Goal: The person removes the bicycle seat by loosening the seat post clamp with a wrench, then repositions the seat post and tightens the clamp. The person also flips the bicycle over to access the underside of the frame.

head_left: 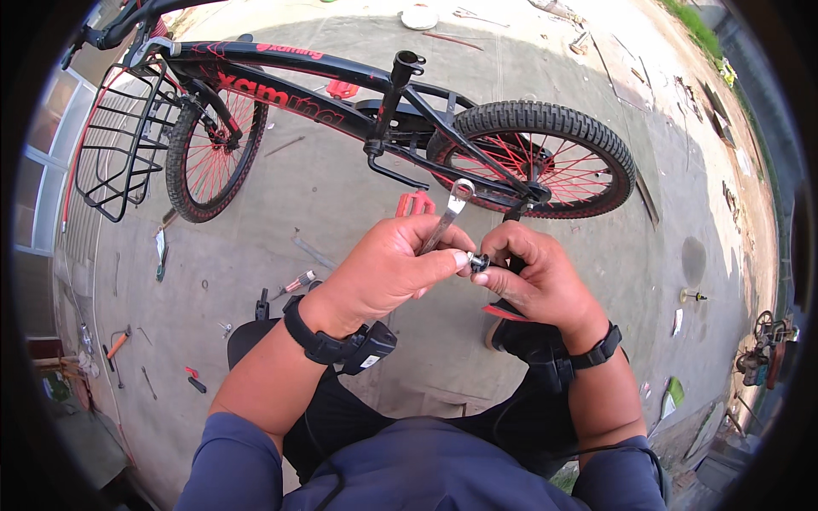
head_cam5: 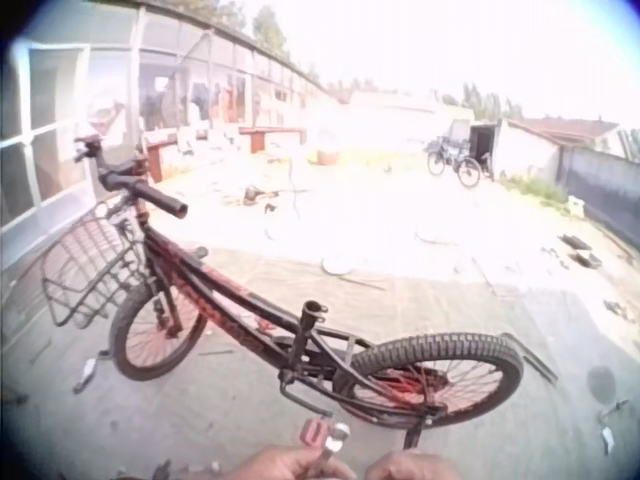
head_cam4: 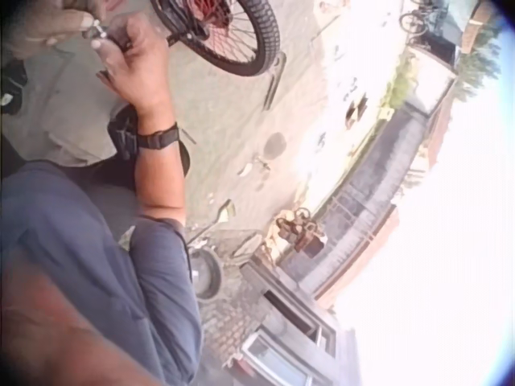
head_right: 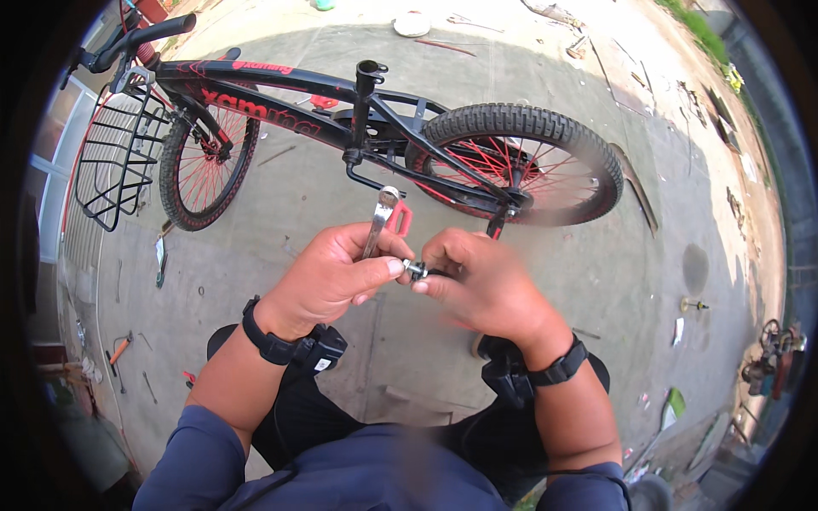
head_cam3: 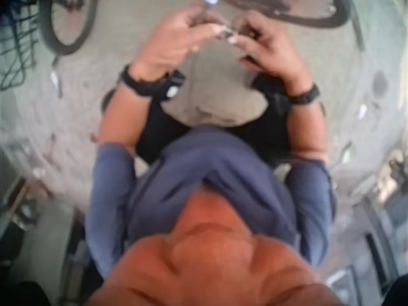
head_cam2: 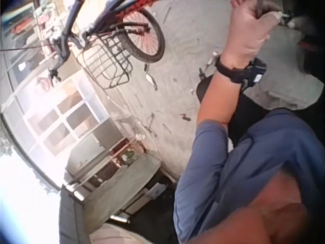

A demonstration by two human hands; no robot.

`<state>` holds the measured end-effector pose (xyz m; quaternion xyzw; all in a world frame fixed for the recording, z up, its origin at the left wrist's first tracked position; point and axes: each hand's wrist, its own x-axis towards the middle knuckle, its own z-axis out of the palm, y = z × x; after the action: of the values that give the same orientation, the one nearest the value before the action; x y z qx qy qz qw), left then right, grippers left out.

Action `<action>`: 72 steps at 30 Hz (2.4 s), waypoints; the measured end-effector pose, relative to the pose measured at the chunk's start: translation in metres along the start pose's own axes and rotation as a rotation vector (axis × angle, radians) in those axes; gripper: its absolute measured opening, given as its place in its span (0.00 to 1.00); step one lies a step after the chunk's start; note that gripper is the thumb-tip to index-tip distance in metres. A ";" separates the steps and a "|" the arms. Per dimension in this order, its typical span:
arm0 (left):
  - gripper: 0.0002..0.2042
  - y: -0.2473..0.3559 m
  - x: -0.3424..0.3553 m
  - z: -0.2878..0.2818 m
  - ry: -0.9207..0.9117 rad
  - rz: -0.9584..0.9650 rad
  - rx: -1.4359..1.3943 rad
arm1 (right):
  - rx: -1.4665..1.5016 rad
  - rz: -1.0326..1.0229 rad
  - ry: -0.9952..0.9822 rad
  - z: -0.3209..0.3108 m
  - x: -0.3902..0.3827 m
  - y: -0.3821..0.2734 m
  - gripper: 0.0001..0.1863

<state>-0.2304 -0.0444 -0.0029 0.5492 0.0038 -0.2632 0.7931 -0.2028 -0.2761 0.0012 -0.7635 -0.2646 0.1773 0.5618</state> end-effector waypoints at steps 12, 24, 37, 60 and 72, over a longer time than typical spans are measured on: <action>0.08 -0.008 0.007 -0.013 0.083 -0.027 0.184 | -0.293 -0.184 0.022 0.002 0.021 0.010 0.13; 0.08 -0.006 0.010 -0.007 0.076 -0.022 0.231 | -0.308 -0.074 0.009 0.004 0.014 0.016 0.11; 0.11 -0.021 0.018 -0.014 0.068 0.219 0.389 | -0.014 0.101 0.017 0.011 0.011 0.034 0.10; 0.09 -0.031 0.025 -0.011 0.197 0.420 0.597 | 0.040 0.187 0.039 0.004 0.009 0.047 0.12; 0.07 -0.026 0.019 -0.013 0.201 0.424 0.619 | 0.018 0.187 0.004 0.006 0.014 0.044 0.13</action>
<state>-0.2215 -0.0472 -0.0364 0.7741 -0.1116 -0.0268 0.6225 -0.1863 -0.2733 -0.0423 -0.7801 -0.1894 0.2300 0.5502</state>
